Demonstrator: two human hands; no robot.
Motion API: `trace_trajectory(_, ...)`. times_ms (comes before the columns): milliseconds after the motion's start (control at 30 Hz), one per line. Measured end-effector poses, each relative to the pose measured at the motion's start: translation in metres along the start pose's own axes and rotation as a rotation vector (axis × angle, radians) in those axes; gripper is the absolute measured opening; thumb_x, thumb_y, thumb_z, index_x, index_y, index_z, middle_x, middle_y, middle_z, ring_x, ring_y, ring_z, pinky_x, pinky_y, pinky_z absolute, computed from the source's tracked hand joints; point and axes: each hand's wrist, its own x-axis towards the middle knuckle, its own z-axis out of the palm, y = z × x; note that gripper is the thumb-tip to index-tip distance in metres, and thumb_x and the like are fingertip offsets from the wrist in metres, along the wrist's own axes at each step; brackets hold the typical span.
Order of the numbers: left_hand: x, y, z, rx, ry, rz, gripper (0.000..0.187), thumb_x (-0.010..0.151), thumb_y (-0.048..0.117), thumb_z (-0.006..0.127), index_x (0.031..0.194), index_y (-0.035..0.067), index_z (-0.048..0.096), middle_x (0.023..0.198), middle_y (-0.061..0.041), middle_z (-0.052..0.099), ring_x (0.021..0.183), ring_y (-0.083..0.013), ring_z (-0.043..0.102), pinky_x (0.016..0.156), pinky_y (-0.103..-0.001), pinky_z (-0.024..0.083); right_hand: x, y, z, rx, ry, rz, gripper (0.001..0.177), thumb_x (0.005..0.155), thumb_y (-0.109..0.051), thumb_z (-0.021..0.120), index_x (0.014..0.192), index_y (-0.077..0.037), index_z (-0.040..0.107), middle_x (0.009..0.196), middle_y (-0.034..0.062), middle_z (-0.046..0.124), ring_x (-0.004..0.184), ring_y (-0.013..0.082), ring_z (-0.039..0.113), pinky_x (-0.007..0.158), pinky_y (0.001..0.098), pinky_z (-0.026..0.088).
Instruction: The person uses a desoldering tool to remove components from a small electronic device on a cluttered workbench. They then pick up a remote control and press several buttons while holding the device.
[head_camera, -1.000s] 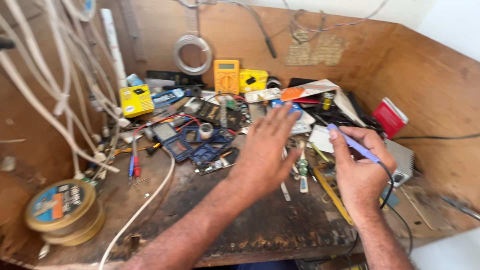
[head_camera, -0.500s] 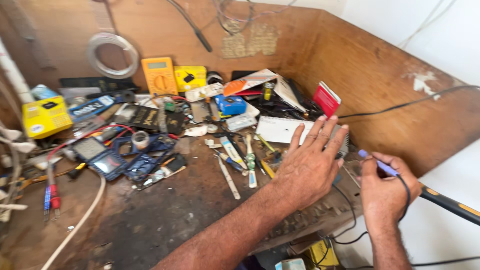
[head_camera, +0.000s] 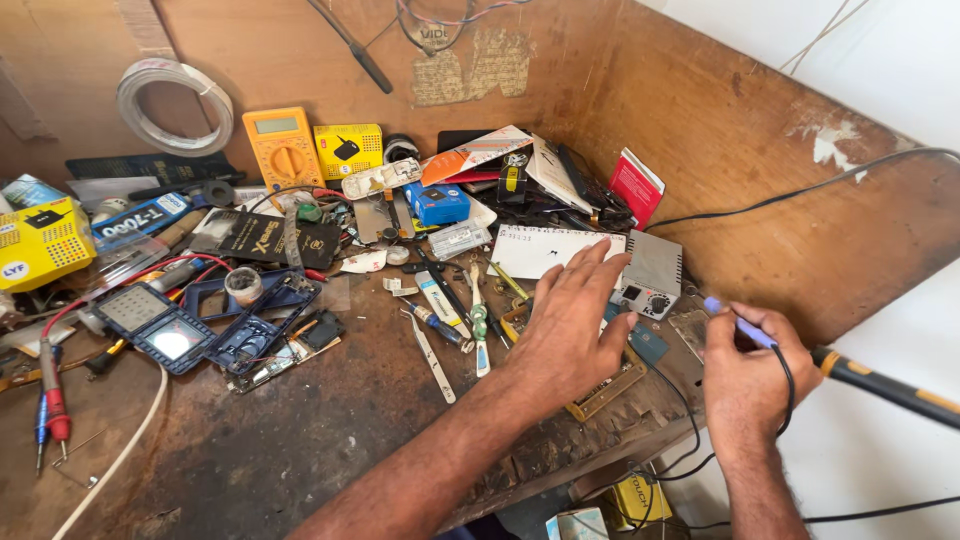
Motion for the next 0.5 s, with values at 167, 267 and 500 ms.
trace_trajectory(167, -0.007, 0.0, -0.005, -0.146, 0.075, -0.092, 0.052, 0.091, 0.016, 0.068, 0.138, 0.0, 0.057, 0.154, -0.03, 0.048, 0.143, -0.0436, 0.046, 0.119, -0.05, 0.036, 0.006, -0.018, 0.005, -0.017, -0.143, 0.22, 0.02, 0.101, -0.017, 0.068, 0.107, 0.002, 0.072, 0.081, 0.0122, 0.074, 0.061, 0.0156, 0.071, 0.049, 0.0296, 0.056)
trace_trajectory(267, -0.008, 0.004, -0.014, -0.176, 0.073, -0.128, 0.048, 0.089, 0.015, 0.069, 0.134, 0.0, 0.059, 0.148, -0.031, 0.051, 0.138, -0.0444, 0.049, 0.113, -0.05, 0.038, 0.007, -0.018, 0.008, -0.138, -0.187, 0.247, 0.03, 0.106, -0.025, 0.068, 0.102, 0.004, 0.072, 0.074, 0.0143, 0.072, 0.056, 0.0185, 0.069, 0.049, 0.031, 0.055)
trace_trajectory(500, -0.006, 0.013, -0.032, -0.257, 0.118, -0.13, 0.043, 0.091, 0.014, 0.065, 0.132, -0.001, 0.06, 0.13, -0.027, 0.067, 0.129, -0.0402, 0.062, 0.11, -0.046, 0.046, 0.03, 0.054, 0.03, 0.293, -0.275, 0.915, 0.043, 0.102, -0.046, 0.067, 0.088, -0.006, 0.057, 0.063, 0.01, 0.055, 0.039, 0.0129, 0.039, 0.034, 0.0274, 0.027)
